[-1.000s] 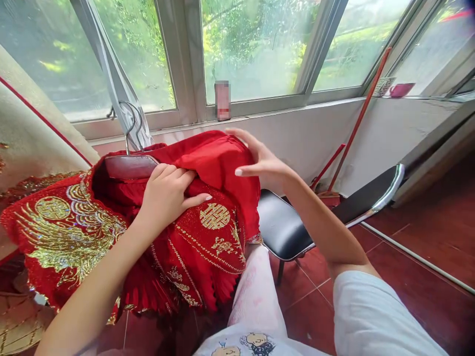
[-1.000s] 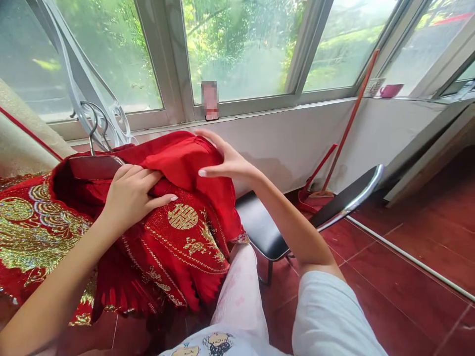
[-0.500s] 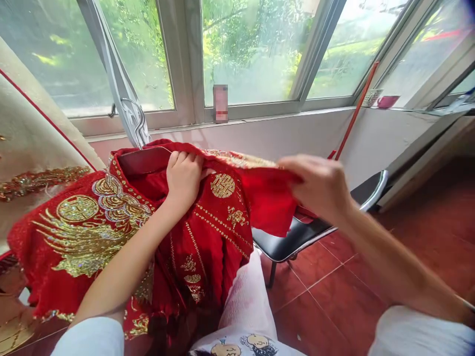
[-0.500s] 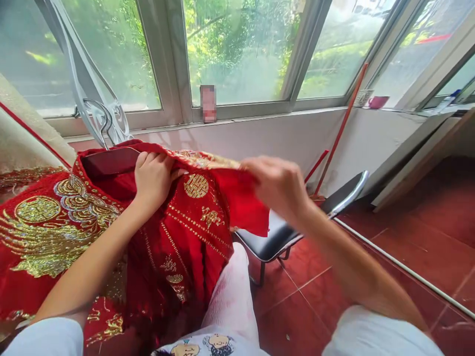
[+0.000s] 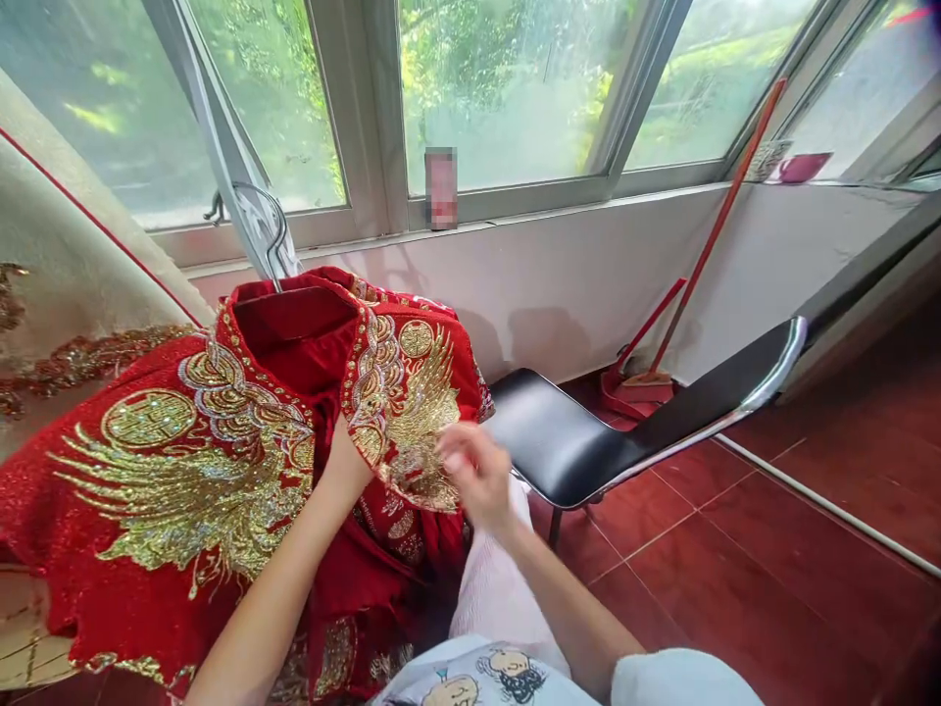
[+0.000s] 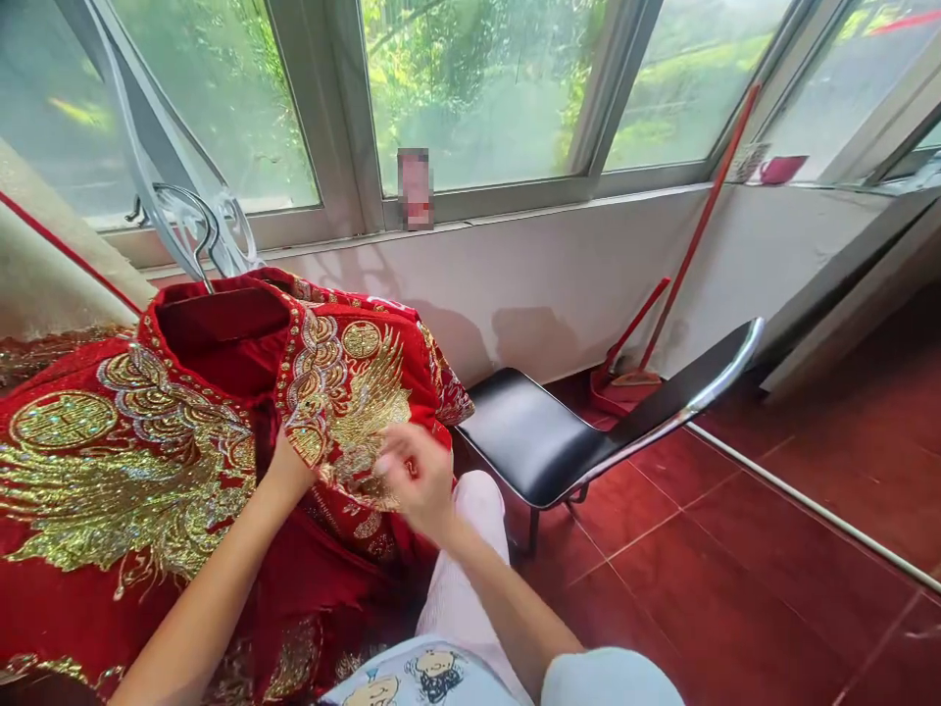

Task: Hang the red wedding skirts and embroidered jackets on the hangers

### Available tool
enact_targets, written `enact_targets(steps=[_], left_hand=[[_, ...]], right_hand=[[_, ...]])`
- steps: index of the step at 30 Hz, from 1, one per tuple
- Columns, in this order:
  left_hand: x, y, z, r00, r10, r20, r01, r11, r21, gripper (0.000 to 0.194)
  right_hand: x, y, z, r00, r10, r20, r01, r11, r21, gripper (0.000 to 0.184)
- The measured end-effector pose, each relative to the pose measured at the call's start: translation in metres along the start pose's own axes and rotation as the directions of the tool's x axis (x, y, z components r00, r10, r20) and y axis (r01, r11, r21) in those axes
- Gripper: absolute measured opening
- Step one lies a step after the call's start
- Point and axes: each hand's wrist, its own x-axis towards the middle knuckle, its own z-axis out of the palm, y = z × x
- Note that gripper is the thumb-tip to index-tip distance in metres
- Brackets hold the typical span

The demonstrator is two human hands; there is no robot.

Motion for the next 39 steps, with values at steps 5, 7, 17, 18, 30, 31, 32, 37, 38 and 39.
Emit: enact_targets(steps=[5,7,17,18,30,31,32,37,38,39], left_hand=[[-0.024,-0.011,-0.015,0.999,-0.039,-0.012,0.035,0.973,-0.227,0.051],[-0.02,-0.011,-0.01,0.994,-0.105,-0.005,0.101,0.967,-0.234,0.059],[0.03,-0.029,-0.008,0.968,-0.251,-0.021,0.194,0.796,-0.573,0.043],[0.031,-0.029,-0.009,0.97,-0.244,0.008,0.205,0.799,-0.565,0.044],[-0.012,0.027,-0.028,0.986,-0.145,-0.083,0.119,0.96,-0.255,0.028],[-0.017,0.036,-0.031,0.987,-0.138,-0.08,0.12,0.974,-0.194,0.026],[-0.023,0.044,-0.034,0.99,-0.115,-0.079,0.105,0.987,-0.121,0.025],[-0.063,0.042,-0.062,0.932,0.165,-0.323,-0.033,0.925,0.379,0.029],[-0.071,0.033,-0.068,0.901,0.168,-0.401,0.042,0.885,0.465,0.029],[-0.078,0.023,-0.073,0.88,0.132,-0.456,0.146,0.839,0.524,0.03]], right_hand=[[0.055,0.1,-0.047,0.956,0.274,-0.107,-0.272,0.962,0.034,0.037],[0.063,0.125,-0.031,0.944,0.317,0.087,-0.322,0.946,0.042,0.036],[0.027,0.105,-0.072,0.886,0.169,-0.431,-0.335,0.877,-0.345,0.033],[0.019,0.107,-0.072,0.879,0.151,-0.452,-0.356,0.84,-0.411,0.034],[-0.119,0.071,0.041,0.973,-0.173,-0.153,0.029,0.749,-0.662,0.069],[-0.122,0.071,0.046,0.983,-0.135,-0.129,0.013,0.739,-0.674,0.066],[-0.121,0.073,0.047,0.988,-0.096,-0.118,-0.009,0.739,-0.673,0.058],[-0.122,0.064,0.027,0.993,-0.119,0.013,0.115,0.926,-0.359,0.019],[-0.129,0.059,0.027,0.987,-0.154,0.051,0.162,0.939,-0.303,0.017],[-0.138,0.054,0.031,0.978,-0.17,0.118,0.197,0.942,-0.27,0.014]])
